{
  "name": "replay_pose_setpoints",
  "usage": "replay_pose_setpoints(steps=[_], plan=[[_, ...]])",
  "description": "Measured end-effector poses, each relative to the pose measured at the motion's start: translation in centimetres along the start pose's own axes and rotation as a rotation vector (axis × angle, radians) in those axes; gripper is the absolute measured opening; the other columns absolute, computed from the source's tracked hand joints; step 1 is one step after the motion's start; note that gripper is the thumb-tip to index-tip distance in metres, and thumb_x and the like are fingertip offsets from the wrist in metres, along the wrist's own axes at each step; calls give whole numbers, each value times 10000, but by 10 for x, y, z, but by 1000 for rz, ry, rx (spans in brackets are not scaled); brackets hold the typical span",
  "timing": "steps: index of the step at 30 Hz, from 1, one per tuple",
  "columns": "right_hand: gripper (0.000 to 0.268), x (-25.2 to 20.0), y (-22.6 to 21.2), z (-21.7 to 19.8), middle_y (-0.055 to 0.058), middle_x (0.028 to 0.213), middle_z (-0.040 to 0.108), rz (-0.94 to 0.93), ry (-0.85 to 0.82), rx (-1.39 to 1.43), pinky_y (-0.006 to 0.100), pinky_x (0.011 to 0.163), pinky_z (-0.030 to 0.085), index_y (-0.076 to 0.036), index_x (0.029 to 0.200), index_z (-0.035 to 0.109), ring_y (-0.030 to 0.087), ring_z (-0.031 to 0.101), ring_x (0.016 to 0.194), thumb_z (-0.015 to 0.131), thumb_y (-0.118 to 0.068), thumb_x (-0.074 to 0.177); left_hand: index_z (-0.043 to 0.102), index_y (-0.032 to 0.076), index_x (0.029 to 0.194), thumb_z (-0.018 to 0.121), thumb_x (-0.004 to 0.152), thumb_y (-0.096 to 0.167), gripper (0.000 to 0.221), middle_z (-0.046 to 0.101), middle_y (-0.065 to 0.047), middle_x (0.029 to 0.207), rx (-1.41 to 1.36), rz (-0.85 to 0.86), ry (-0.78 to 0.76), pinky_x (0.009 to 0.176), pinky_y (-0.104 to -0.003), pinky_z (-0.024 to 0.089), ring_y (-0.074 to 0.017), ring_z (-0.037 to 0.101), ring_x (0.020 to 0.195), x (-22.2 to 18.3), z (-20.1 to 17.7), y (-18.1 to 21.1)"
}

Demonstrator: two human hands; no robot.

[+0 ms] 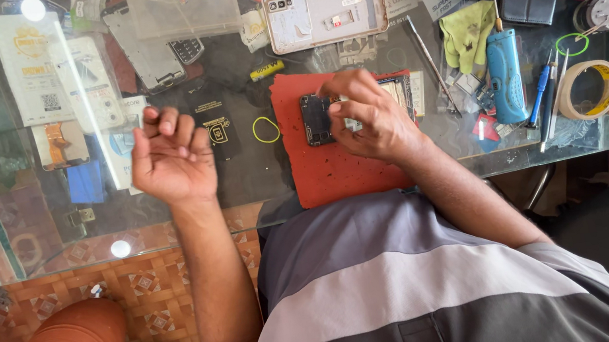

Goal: The person disassembles a smartphone by prying open the back cover and removing the battery. They use a metal prying tool to separate the casing and a screwdriver to remove screws from the internal components.

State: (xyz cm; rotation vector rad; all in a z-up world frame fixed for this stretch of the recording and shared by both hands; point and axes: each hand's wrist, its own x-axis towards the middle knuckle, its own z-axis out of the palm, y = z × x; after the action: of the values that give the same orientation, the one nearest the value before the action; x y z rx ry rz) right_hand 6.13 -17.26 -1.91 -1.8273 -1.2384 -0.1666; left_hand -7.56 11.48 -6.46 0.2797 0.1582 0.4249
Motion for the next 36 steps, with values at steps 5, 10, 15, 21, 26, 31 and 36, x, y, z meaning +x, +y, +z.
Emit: replay_pose_setpoints(steps=[5,10,15,21,26,31,36], plan=[[588,0,5,7,118,1051,633,149,132,-33,387,707,591,-173,1291,453,292,710,905,834,93,930,633,97,1194,579,1062,296,245,589,16,921,-197,-94,-10,610,-262,330,-88,340,623,-4,-4,-21],[572,11,7,-8,193,1195,628,-35,0,266,457,890,592,-139,1336,352,352,699,1069,576,192,927,642,125,1179,613,1041,331,249,559,52,819,-334,-51,-28,636,-257,265,-65,284,538,-3,-6,-19],[599,5,11,1,203,1127,609,195,85,102,392,804,641,-151,1300,402,281,729,966,774,130,924,636,119,1156,611,1049,303,214,496,52,770,-343,-31,-14,630,-262,248,-64,253,529,-1,-10,-21],[601,12,6,-10,256,1129,628,-4,-4,255,578,933,524,-124,1245,370,364,705,987,608,216,812,646,90,1091,655,1082,254,164,518,27,791,-18,-96,20,584,-275,307,-88,351,587,0,3,-30],[656,5,12,1,151,1072,638,201,96,50,434,829,618,-199,1340,399,326,728,980,811,120,942,724,89,1109,812,966,231,220,666,-17,951,1420,49,-311,765,-304,484,-158,609,841,-3,40,-59],[652,8,14,-11,233,1163,598,-24,-5,292,558,959,528,-159,1353,338,415,671,1049,621,179,873,697,108,1177,891,796,447,546,620,-41,1269,1897,312,-617,1020,-458,404,-283,544,1200,-2,74,-84],[635,0,14,-2,171,1168,646,167,84,189,437,901,606,-174,1352,377,345,731,1027,717,168,938,700,114,1215,889,674,594,748,586,-34,1335,2016,295,-676,1018,-496,355,-304,492,1213,-3,83,-89]])
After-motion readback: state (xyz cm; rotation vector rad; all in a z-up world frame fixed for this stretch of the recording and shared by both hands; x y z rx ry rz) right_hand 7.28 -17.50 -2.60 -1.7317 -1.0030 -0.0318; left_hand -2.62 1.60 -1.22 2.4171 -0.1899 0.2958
